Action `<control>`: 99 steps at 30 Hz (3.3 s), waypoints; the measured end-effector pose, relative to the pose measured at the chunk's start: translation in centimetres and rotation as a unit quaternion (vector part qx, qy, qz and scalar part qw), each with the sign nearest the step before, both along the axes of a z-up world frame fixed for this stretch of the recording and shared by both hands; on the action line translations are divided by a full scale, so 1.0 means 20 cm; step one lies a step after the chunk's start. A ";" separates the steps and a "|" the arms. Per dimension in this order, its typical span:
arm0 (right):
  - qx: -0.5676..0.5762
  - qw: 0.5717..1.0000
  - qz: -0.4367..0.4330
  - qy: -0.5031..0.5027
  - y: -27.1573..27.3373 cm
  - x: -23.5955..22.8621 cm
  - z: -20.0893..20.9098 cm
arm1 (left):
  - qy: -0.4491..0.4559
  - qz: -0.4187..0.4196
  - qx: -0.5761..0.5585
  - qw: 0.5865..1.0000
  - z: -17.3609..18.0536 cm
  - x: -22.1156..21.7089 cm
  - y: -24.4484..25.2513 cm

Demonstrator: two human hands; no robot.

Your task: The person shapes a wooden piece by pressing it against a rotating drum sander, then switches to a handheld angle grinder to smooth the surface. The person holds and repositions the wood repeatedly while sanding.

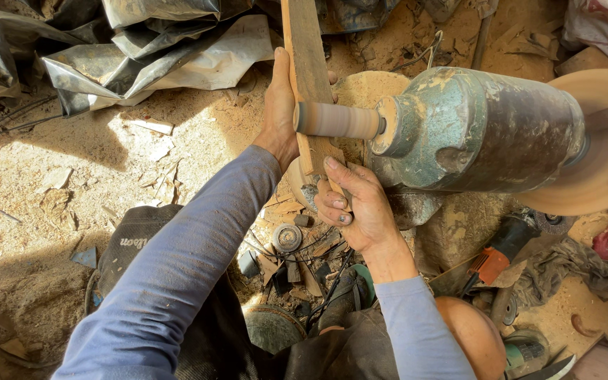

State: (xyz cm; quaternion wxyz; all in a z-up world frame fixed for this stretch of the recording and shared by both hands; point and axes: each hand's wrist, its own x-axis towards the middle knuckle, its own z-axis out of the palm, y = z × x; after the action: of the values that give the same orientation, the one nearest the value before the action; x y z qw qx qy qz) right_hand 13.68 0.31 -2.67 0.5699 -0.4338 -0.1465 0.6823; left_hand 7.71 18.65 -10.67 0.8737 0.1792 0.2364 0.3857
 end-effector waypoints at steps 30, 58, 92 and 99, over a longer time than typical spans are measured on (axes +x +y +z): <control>-0.015 0.999 0.004 -0.028 -0.01 -0.05 -0.04 | 0.002 -0.027 0.029 0.999 -0.02 -0.09 -0.01; -0.041 0.875 0.217 -0.431 -0.47 0.00 0.19 | 0.047 0.056 0.113 0.991 0.38 -0.83 -0.62; 0.231 0.864 -0.345 -0.286 -0.88 0.30 0.29 | 0.285 -0.305 0.391 0.820 0.63 -0.36 -1.24; 0.260 0.892 -0.294 -0.226 -0.89 0.28 0.25 | 0.176 -0.262 0.331 0.889 0.55 -0.34 -1.25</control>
State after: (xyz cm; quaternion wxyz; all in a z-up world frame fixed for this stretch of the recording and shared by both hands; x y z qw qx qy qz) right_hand 19.22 -17.58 2.39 0.7887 -0.4355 -0.3090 0.3047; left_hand 1.01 -6.32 0.36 0.7769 0.5786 0.1897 0.1606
